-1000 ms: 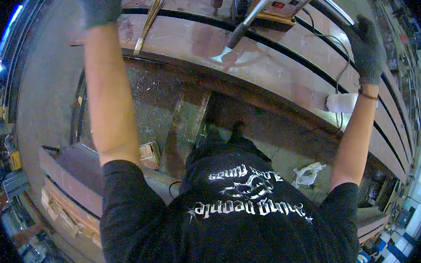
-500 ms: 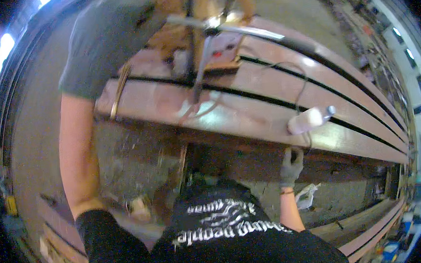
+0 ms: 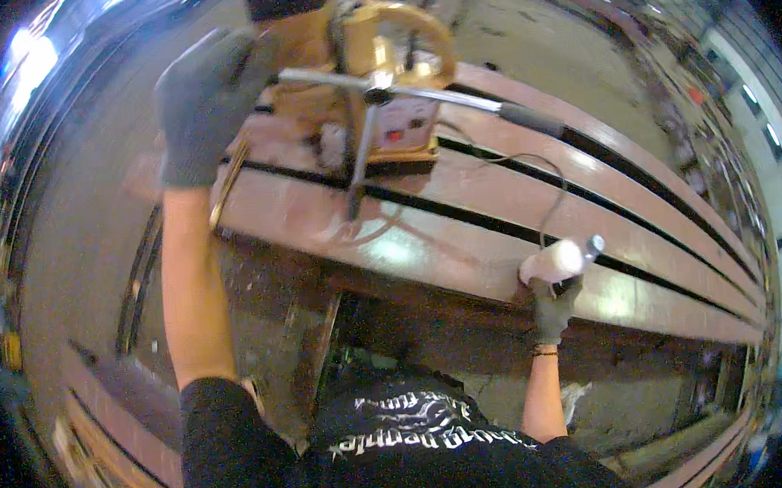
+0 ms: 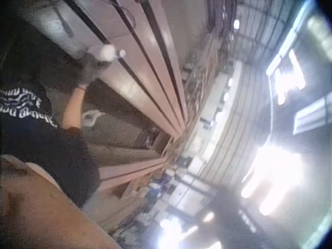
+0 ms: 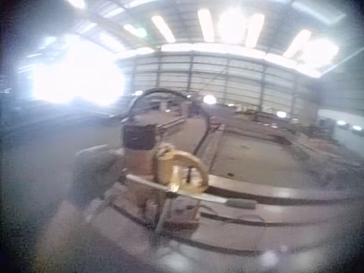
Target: The person operates a drill press on a long metal beam, repeatedly applying liquid from a white bottle to the drilling area and adjusting the machine's handle. The person wears gloves and continues drilling along the beam's length.
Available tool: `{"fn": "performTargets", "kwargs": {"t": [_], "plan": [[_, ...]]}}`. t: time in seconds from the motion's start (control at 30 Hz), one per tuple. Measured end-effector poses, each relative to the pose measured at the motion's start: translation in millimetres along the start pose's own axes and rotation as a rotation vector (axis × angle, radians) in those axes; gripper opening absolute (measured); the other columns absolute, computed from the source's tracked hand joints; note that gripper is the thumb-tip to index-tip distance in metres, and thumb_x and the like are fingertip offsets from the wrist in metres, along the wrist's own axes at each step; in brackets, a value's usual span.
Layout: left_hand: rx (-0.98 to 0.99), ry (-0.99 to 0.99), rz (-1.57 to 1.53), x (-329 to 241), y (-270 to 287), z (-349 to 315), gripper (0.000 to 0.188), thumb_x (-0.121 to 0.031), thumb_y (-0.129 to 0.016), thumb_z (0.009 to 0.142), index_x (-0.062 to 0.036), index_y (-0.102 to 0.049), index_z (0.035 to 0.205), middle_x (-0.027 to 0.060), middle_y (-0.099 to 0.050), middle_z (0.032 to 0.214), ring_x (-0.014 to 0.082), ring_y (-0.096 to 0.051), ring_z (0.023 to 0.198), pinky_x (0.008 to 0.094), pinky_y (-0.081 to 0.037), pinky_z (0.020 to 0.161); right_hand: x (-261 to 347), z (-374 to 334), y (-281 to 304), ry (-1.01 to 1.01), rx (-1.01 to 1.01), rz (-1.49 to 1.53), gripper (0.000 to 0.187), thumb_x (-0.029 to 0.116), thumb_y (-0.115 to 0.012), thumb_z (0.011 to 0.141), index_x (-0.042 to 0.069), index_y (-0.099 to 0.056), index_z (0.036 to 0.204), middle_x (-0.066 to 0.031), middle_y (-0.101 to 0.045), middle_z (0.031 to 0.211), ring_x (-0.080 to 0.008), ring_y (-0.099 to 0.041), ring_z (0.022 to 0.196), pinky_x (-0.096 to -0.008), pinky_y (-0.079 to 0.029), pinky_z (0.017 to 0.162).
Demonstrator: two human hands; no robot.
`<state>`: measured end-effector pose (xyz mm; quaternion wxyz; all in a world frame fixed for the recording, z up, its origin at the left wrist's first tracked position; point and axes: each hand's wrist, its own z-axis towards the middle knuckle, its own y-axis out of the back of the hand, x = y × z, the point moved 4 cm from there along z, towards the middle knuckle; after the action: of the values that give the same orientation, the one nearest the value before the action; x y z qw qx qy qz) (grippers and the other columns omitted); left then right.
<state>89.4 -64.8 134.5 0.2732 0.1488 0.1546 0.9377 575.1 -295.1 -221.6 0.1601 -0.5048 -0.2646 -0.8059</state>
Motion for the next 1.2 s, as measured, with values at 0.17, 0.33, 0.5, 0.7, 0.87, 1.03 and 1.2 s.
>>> {"fn": "performTargets", "kwargs": {"t": [0.17, 0.33, 0.5, 0.7, 0.87, 1.03, 1.2], "plan": [[0.339, 0.080, 0.074, 11.4, -7.4, -28.0, 0.020, -0.026, -0.065, 0.096, -0.0109, -0.076, 0.104, 0.0134, -0.075, 0.106, 0.0365, -0.072, 0.091, 0.0450, -0.058, 0.078, 12.9, 5.6, -13.0, -0.237, 0.158, 0.111, 0.082, 0.020, -0.091, 0.078, 0.002, -0.047, 0.144, -0.0155, -0.062, 0.135, -0.0272, -0.062, 0.118, -0.0415, -0.052, 0.100], [0.074, 0.183, -0.143, -19.7, 13.9, -6.1, 0.027, -0.028, -0.067, 0.094, -0.0082, -0.068, 0.075, 0.0133, -0.063, 0.072, 0.0346, -0.065, 0.066, 0.0432, -0.051, 0.061, 8.3, 21.2, -9.3, -0.109, 0.220, -0.112, 0.070, 0.020, -0.086, 0.083, 0.000, -0.051, 0.139, -0.0127, -0.064, 0.127, -0.0243, -0.063, 0.109, -0.0399, -0.052, 0.096], [0.011, 0.160, -0.174, -17.9, 16.1, 0.2, 0.023, -0.027, -0.069, 0.090, -0.0091, -0.068, 0.075, 0.0128, -0.064, 0.072, 0.0348, -0.065, 0.065, 0.0447, -0.050, 0.059, 25.7, -35.1, -40.4, -0.429, 0.530, 0.403, 0.062, 0.021, -0.079, 0.089, 0.002, -0.052, 0.142, -0.0087, -0.064, 0.127, -0.0231, -0.063, 0.110, -0.0390, -0.052, 0.098], [-0.046, 0.137, -0.252, -26.2, 16.3, 17.7, 0.019, -0.025, -0.071, 0.087, -0.0099, -0.069, 0.077, 0.0104, -0.066, 0.076, 0.0310, -0.068, 0.067, 0.0427, -0.052, 0.059, 96.0, -114.6, -76.8, -0.640, 0.855, 0.613, 0.070, 0.030, -0.077, 0.087, 0.000, -0.050, 0.144, -0.0092, -0.065, 0.127, -0.0241, -0.064, 0.110, -0.0392, -0.054, 0.097], [-0.071, 0.043, -0.236, -37.0, 3.1, 26.8, 0.013, -0.025, -0.070, 0.087, -0.0128, -0.071, 0.081, 0.0062, -0.066, 0.076, 0.0276, -0.068, 0.067, 0.0393, -0.054, 0.059, 134.6, -137.9, -98.5, -0.825, 1.224, 0.538, 0.072, 0.027, -0.078, 0.084, 0.001, -0.050, 0.145, -0.0105, -0.066, 0.126, -0.0244, -0.066, 0.108, -0.0382, -0.054, 0.096], [-0.056, 0.021, -0.157, -52.2, -0.5, 36.1, 0.014, -0.026, -0.067, 0.090, -0.0164, -0.071, 0.080, 0.0036, -0.063, 0.072, 0.0246, -0.067, 0.064, 0.0390, -0.054, 0.058, 149.7, -140.5, -112.0, -0.853, 1.242, 0.458, 0.066, 0.028, -0.078, 0.088, -0.002, -0.053, 0.141, -0.0123, -0.069, 0.121, -0.0240, -0.070, 0.101, -0.0378, -0.058, 0.088], [0.009, 0.040, -0.197, -60.3, -14.7, 45.2, 0.023, -0.028, -0.064, 0.092, -0.0143, -0.068, 0.075, 0.0040, -0.062, 0.068, 0.0225, -0.066, 0.060, 0.0384, -0.053, 0.056, 169.0, -136.0, -117.2, -0.919, 1.168, 0.428, 0.061, 0.029, -0.077, 0.090, -0.002, -0.056, 0.138, -0.0102, -0.070, 0.117, -0.0227, -0.070, 0.097, -0.0369, -0.058, 0.085]]}}
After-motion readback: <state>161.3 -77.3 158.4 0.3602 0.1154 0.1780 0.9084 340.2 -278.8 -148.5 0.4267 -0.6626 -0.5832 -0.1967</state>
